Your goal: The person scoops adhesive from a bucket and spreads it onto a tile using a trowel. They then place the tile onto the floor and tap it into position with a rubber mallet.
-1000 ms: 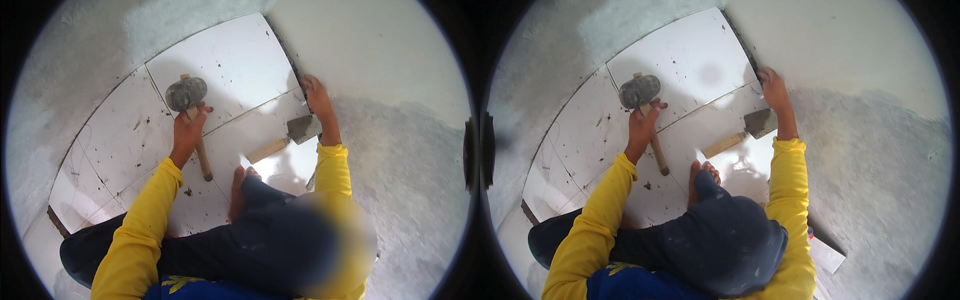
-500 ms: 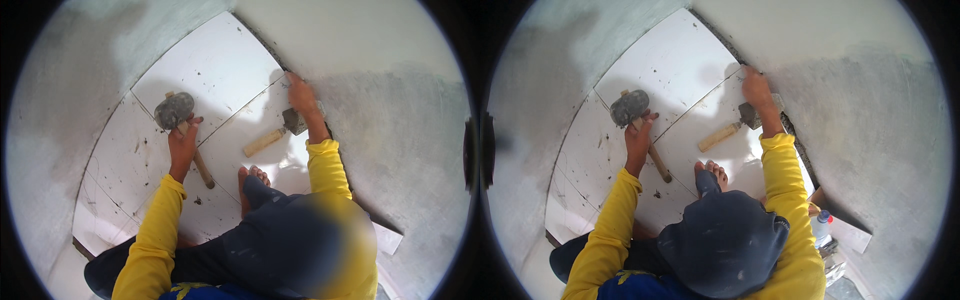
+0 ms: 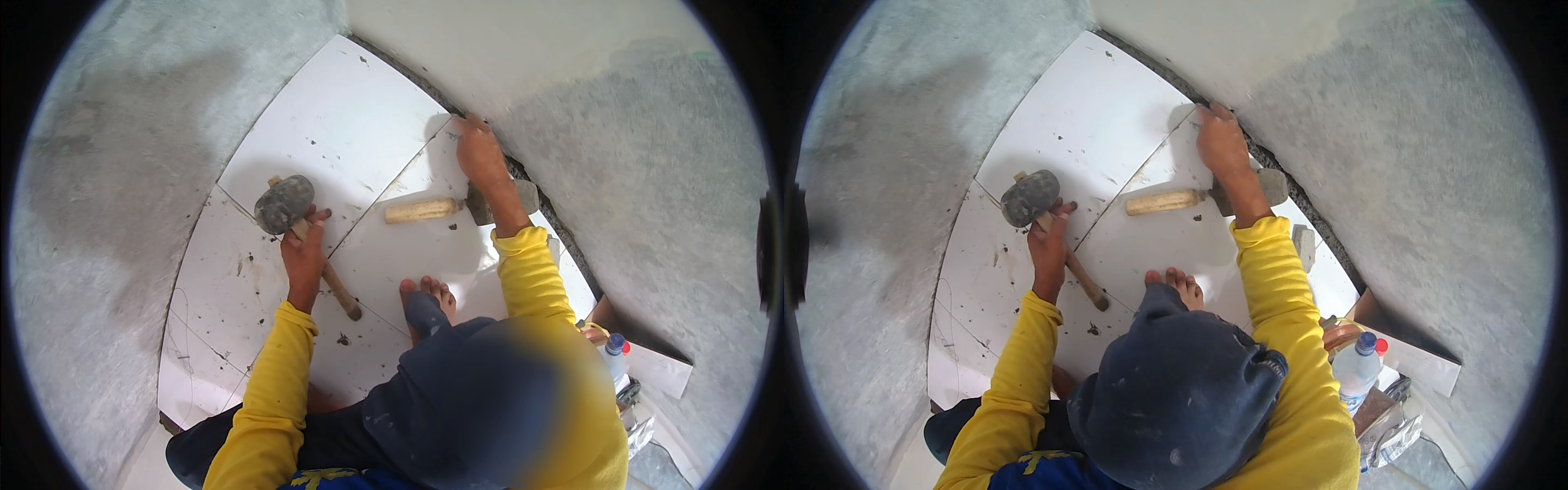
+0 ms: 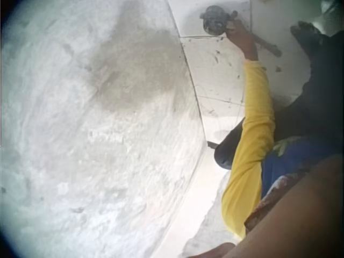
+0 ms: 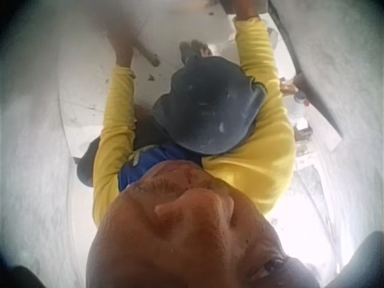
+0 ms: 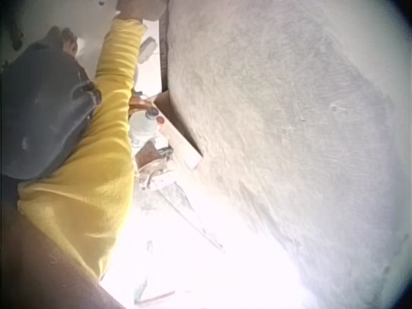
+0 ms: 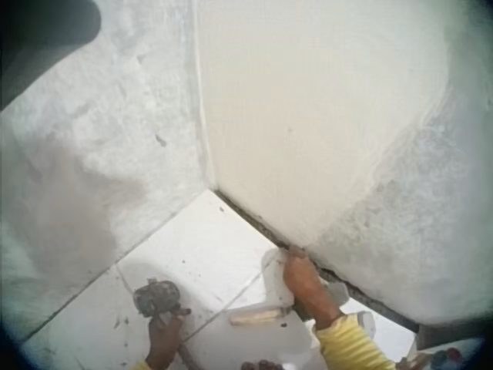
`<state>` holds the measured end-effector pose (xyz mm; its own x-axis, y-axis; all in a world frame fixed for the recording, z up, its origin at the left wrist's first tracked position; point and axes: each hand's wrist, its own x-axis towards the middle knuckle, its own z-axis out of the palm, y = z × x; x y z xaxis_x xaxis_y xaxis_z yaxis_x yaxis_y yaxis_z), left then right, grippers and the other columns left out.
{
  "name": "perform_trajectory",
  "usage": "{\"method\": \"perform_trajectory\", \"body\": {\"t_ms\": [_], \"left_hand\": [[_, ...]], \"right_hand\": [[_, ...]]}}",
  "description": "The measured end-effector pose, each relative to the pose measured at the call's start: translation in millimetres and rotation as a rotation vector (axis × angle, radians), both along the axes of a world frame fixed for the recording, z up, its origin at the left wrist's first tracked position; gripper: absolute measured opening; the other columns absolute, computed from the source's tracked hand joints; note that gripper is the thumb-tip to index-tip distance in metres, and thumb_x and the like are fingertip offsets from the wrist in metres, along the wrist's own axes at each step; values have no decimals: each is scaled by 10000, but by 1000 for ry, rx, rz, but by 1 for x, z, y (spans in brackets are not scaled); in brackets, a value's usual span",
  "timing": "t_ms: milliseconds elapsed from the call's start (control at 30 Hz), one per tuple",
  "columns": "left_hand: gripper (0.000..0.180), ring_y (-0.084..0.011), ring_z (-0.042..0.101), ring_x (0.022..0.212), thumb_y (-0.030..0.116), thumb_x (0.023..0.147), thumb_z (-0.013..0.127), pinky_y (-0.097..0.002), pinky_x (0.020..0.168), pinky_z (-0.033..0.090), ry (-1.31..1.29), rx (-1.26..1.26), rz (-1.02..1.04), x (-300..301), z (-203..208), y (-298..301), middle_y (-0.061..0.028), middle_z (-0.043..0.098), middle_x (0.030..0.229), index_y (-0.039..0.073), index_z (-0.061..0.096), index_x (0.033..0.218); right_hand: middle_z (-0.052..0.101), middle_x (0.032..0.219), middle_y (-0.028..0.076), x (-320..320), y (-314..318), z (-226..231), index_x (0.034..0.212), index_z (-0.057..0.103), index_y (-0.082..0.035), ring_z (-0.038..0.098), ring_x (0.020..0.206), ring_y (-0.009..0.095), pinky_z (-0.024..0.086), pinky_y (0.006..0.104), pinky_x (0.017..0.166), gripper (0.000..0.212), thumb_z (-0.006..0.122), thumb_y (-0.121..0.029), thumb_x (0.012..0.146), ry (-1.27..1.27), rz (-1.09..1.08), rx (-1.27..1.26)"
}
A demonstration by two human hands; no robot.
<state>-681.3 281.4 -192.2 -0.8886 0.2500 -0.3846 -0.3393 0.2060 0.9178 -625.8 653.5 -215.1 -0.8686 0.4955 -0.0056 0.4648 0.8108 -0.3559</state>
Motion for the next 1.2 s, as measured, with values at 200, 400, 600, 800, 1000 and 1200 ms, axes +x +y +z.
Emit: {"method": "perform_trajectory", "body": {"t_ms": [200, 400, 600, 800, 1000, 1200], "left_hand": [[285, -199, 614, 1291, 84, 1011, 640, -356, 1179, 413, 22, 3, -6, 1, -6, -1, -109, 725, 1315, -48, 714, 1251], [270, -185, 651, 1203, 127, 1011, 655, -339, 1115, 455, 26, -31, 1, 0, -9, -6, -82, 757, 1247, -18, 744, 1221], [269, -176, 700, 972, 196, 990, 674, -330, 922, 536, 81, -131, 36, 3, -9, 2, -80, 795, 1081, 23, 782, 1165], [285, -315, 736, 864, 262, 1008, 678, -422, 833, 563, 188, -108, 9, 4, 19, 16, -168, 799, 998, 40, 788, 1149], [393, -446, 676, 1094, 372, 1012, 691, -522, 972, 513, 254, 15, 39, 6, 36, 64, -244, 724, 1142, 26, 707, 1199], [424, -402, 614, 1160, 377, 1015, 691, -499, 1036, 464, 532, 106, 47, -8, 52, 75, -220, 697, 1185, 21, 676, 1244]], "right_hand": [[691, 1306, 296, -17, 17, -4, 1354, 675, -46, 648, 1231, 479, 503, 536, 1093, 407, 538, -64, 971, 12, -52, -206], [751, 1138, 272, -18, 11, 14, 1244, 763, -62, 713, 1087, 462, 558, 537, 982, 332, 577, -104, 972, 65, -64, -171], [767, 1009, 230, -9, 8, 42, 1070, 775, -33, 738, 938, 427, 588, 496, 867, 145, 693, -75, 957, 8, -124, 48], [729, 1007, 187, 5, -12, 47, 1051, 737, -5, 708, 941, 348, 582, 428, 822, 93, 693, -25, 973, 403, 104, 61], [725, 1048, 156, 21, -90, 78, 1170, 719, 7, 677, 969, 248, 556, 384, 868, 239, 595, -183, 1096, 432, 136, -405], [722, 1141, 151, 30, -178, 76, 1455, 577, 27, 653, 1114, 255, 481, 412, 1055, 737, 239, -566, 1178, 173, 117, -997]]}}
